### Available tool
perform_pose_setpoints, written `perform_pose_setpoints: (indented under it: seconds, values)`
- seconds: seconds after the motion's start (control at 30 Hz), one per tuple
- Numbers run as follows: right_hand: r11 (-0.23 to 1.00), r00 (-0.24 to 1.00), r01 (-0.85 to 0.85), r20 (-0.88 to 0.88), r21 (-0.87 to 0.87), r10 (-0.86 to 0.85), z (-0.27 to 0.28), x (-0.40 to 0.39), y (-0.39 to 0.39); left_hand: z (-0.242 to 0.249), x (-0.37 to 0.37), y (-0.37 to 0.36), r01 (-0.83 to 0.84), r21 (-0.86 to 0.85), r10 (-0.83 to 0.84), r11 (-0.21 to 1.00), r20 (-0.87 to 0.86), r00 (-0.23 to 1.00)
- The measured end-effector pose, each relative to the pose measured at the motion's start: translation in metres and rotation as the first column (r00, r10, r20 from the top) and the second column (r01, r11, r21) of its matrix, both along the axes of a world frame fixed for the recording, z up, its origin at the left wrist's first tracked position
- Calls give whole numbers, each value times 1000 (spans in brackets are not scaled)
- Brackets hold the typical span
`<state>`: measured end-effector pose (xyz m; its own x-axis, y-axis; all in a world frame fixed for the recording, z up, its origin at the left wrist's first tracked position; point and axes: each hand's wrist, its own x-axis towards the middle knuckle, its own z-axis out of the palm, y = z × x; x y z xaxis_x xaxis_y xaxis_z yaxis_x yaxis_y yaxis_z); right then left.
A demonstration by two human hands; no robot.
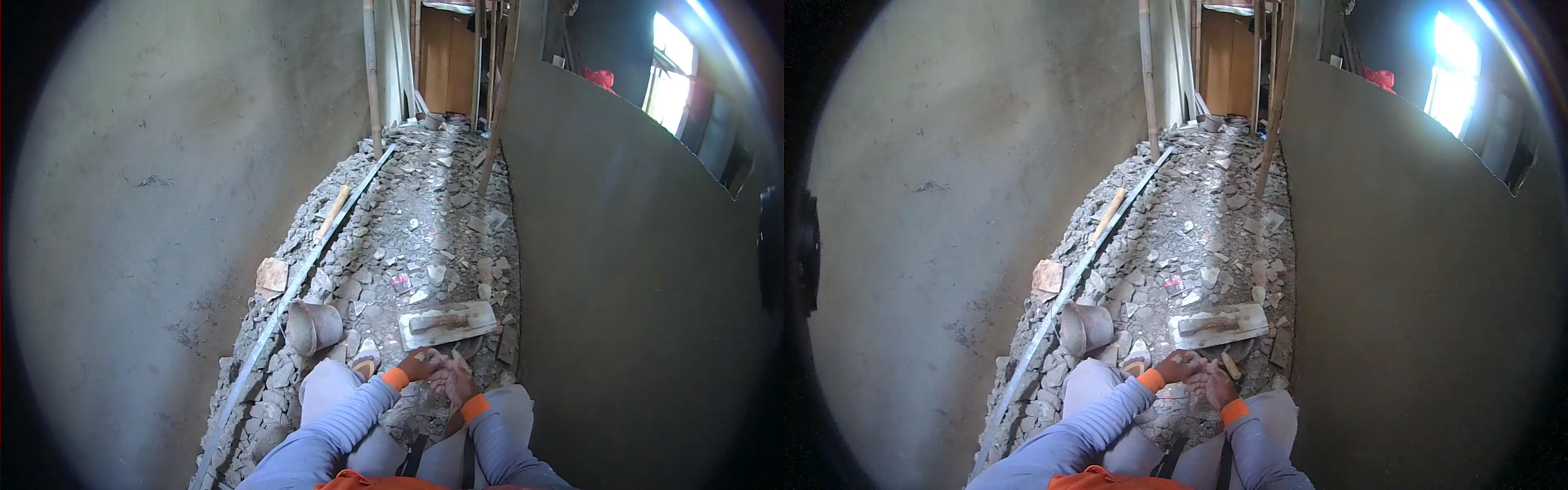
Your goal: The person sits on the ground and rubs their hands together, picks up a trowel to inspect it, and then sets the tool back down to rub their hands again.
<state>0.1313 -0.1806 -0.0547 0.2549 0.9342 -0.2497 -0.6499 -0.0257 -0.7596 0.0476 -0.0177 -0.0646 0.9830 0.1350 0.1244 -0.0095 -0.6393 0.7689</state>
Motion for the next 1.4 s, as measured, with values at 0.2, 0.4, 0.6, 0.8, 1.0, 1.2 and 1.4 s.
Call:
perform_pose_setpoints:
  seconds: [0.2, 0.4, 0.6, 0.8, 1.0, 1.2, 1.4]
  values:
    - [998, 998, -62, 19, -12, 62, -15, -3, -2, -8, 6, -5, -164, 116, 178, 980, -116, 977]
    - [996, 997, 57, 48, 67, -60, -3, -3, 2, 45, -5, -19, -333, 154, 358, 930, -179, 916]
    - [990, 987, 128, -107, 66, -121, -24, 8, 4, 4, 15, -4, -175, 64, 183, 983, -173, 968]
    - [987, 989, 90, -125, 130, -74, -24, 10, 5, 7, 11, -9, -251, -67, 253, 966, 18, 967]
    - [987, 992, 110, -81, 116, -101, -14, 7, 4, 25, 9, -10, -212, -40, 211, 976, -27, 977]
    - [984, 989, 150, -25, 97, -148, -1, 0, 5, 34, 6, -12, -171, -67, 171, 983, -5, 985]
    - [991, 995, 98, -15, 90, -97, -14, 3, 2, 39, 0, -14, -151, -58, 156, 987, 86, 984]
